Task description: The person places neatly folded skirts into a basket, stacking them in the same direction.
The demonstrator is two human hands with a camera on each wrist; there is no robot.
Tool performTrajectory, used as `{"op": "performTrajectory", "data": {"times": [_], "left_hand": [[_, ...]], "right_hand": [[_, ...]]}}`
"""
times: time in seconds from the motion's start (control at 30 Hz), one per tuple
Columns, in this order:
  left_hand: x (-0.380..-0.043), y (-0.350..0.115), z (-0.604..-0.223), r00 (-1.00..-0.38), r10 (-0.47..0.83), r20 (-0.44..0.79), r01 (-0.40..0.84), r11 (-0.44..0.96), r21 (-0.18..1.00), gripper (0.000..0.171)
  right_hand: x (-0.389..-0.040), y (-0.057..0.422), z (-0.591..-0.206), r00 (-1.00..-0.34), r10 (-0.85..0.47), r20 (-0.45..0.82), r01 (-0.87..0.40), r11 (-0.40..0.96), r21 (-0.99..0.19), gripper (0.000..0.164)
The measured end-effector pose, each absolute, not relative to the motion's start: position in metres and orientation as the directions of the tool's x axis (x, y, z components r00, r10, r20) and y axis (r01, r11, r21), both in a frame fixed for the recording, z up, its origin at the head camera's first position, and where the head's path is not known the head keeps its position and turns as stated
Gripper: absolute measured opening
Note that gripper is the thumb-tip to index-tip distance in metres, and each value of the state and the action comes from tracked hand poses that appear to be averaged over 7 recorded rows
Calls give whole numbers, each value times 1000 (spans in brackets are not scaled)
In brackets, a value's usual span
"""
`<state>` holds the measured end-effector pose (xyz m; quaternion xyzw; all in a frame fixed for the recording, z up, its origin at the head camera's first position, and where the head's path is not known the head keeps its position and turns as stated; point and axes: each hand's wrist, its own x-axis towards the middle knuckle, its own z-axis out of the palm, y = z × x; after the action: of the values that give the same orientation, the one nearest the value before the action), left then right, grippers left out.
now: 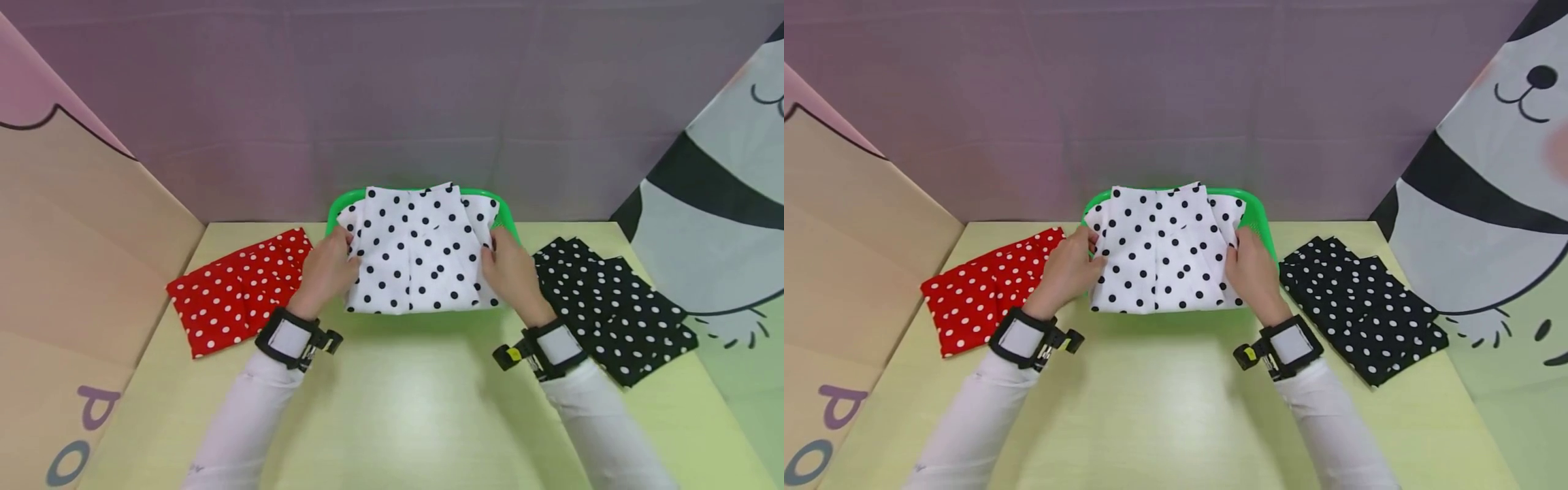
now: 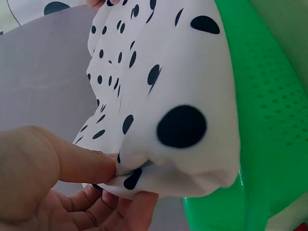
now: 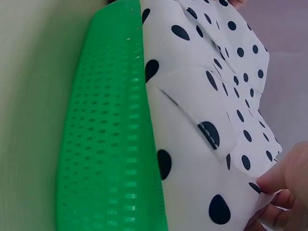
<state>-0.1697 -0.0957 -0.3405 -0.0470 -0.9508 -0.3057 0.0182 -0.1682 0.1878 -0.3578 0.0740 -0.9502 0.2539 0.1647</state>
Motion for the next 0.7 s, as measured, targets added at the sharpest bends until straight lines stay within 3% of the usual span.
{"op": "performTrajectory", "data": {"times": [0.4, 0.7], "left_hand": [[-204, -93, -330, -995, 64, 82, 99, 812, 575, 25], [-225, -89, -331, -998, 56, 6, 50, 821, 569, 30]], "right_hand": [[-207, 187, -345, -979, -38, 201, -139, 847, -514, 19], [-228, 187, -344, -998, -23, 64, -53, 859, -509, 20]]}}
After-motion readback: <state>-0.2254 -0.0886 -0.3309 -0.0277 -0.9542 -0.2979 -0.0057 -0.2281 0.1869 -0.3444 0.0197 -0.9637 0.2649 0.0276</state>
